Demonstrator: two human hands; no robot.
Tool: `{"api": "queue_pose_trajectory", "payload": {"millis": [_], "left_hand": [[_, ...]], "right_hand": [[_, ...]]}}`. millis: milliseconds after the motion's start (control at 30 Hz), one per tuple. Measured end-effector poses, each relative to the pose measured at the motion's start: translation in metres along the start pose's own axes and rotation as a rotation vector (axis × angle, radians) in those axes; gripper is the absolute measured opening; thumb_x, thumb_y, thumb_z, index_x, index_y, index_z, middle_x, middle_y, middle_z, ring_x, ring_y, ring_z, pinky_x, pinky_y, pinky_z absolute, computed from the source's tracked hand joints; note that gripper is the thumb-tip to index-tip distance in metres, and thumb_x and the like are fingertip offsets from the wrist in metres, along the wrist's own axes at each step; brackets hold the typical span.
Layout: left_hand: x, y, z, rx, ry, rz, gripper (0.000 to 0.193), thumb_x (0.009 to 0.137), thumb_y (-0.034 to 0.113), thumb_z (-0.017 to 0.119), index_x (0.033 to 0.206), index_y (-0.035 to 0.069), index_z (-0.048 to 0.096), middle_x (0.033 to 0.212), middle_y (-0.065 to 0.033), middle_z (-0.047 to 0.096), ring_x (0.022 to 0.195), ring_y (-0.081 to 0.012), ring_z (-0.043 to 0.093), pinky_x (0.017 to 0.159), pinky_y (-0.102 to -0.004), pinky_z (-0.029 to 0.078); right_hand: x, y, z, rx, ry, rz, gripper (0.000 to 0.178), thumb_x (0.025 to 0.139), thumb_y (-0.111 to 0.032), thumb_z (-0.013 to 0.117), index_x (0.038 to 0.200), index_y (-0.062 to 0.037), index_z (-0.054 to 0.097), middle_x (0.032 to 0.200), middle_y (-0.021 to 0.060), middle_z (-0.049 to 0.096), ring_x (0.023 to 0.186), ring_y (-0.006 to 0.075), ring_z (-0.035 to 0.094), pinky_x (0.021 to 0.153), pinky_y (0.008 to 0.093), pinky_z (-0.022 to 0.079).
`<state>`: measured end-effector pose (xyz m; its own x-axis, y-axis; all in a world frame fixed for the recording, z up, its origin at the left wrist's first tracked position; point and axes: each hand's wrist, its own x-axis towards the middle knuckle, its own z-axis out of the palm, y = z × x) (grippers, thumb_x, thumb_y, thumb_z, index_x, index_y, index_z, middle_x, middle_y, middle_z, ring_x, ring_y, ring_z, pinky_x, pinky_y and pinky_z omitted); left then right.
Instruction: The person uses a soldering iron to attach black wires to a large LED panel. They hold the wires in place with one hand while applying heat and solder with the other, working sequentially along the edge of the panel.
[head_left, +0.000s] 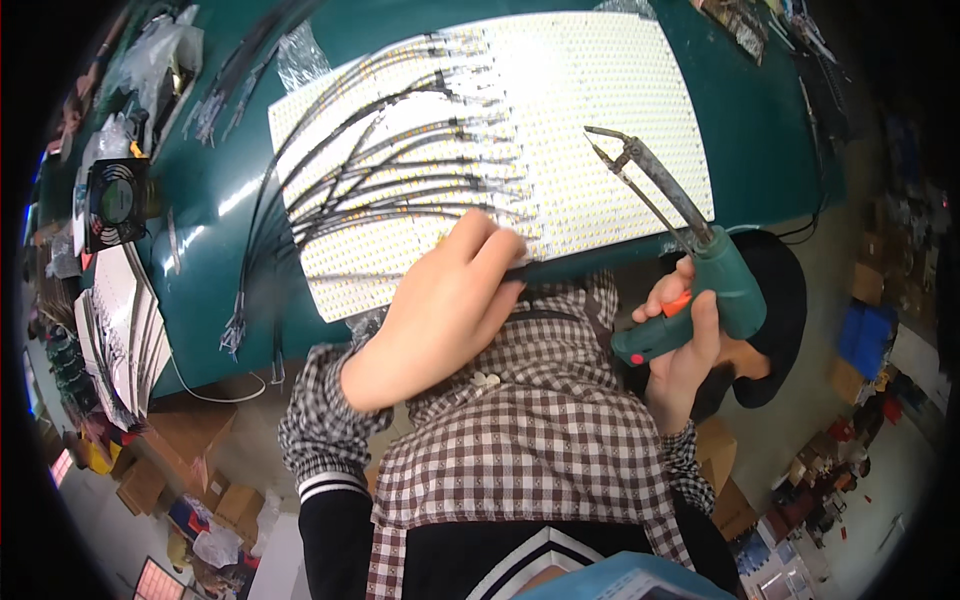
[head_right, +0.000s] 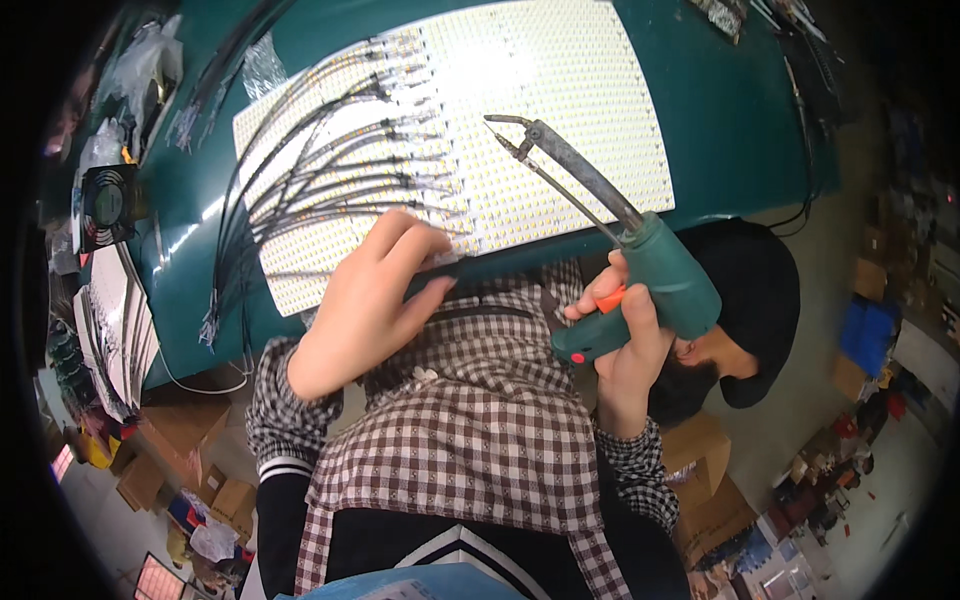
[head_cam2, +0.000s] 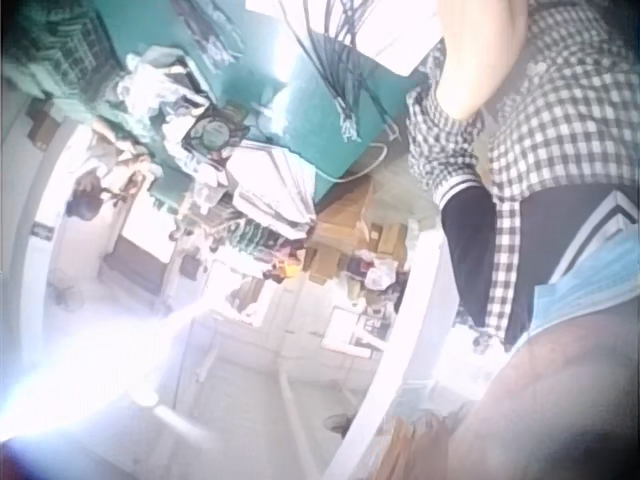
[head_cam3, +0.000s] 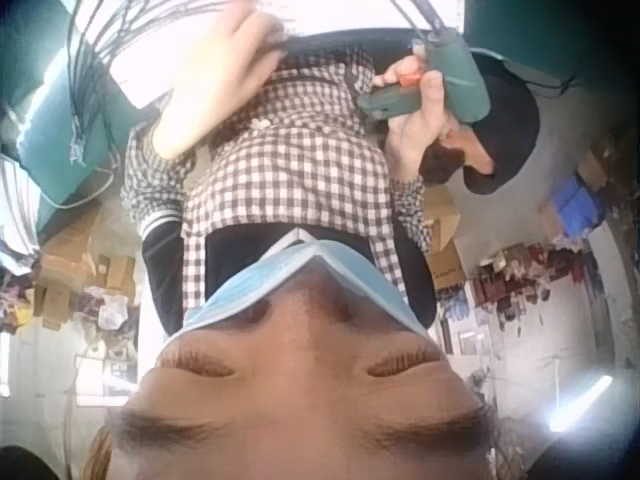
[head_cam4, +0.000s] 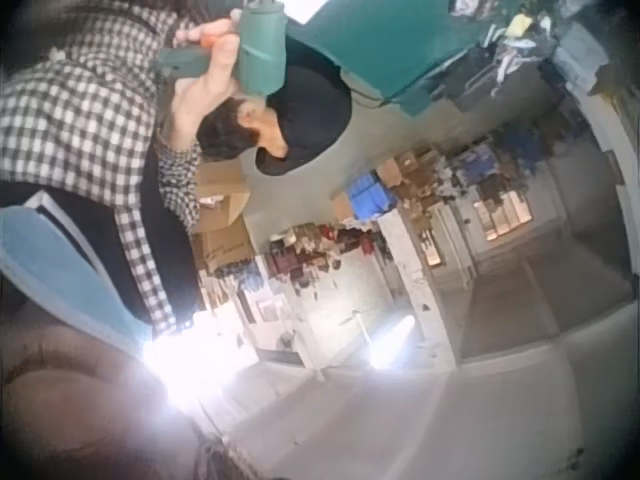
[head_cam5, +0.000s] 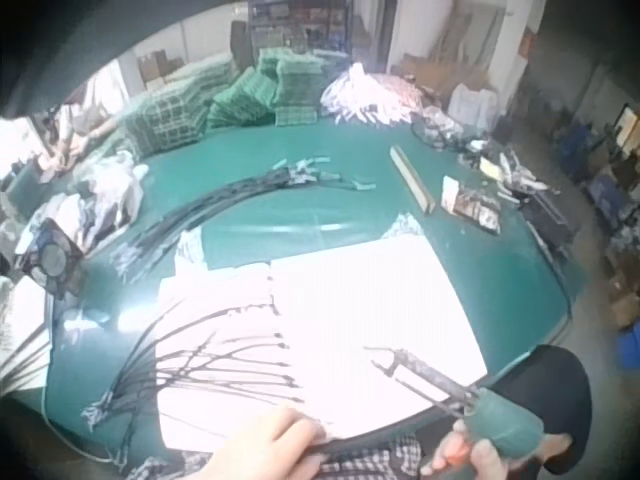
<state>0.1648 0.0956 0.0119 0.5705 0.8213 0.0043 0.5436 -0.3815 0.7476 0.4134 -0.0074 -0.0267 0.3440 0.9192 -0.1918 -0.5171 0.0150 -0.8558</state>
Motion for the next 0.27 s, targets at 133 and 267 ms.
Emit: {"api": "queue_pose_trajectory", "payload": {"millis": [133,267], "left_hand": [[-0.024,-0.012,-0.051,0.266,0.055,-0.118,0.034,0.079,-0.001,0.076,0.11,0.005,0.062,0.098,-0.0103,0.063,0.075,-0.0268,0.067,0.064,-0.0351,0.055],[-0.042,-0.043,-0.097,0.396,0.263,-0.28,0.048,0.071,0.0,0.081,0.115,0.005,0.063,0.102,-0.0087,0.063,0.074,-0.0203,0.06,0.068,-0.0346,0.054]], "right_hand": [[0.032,-0.006,0.0,0.094,-0.015,0.022,0.046,0.104,-0.037,0.057,0.127,0.0028,0.056,0.091,0.0061,0.062,0.077,0.0166,0.063,0.066,0.0354,0.061],[0.059,-0.014,0.001,0.116,-0.018,0.035,0.047,0.103,-0.04,0.058,0.126,0.0008,0.056,0.087,0.0055,0.064,0.075,0.0163,0.064,0.064,0.0342,0.06]]}}
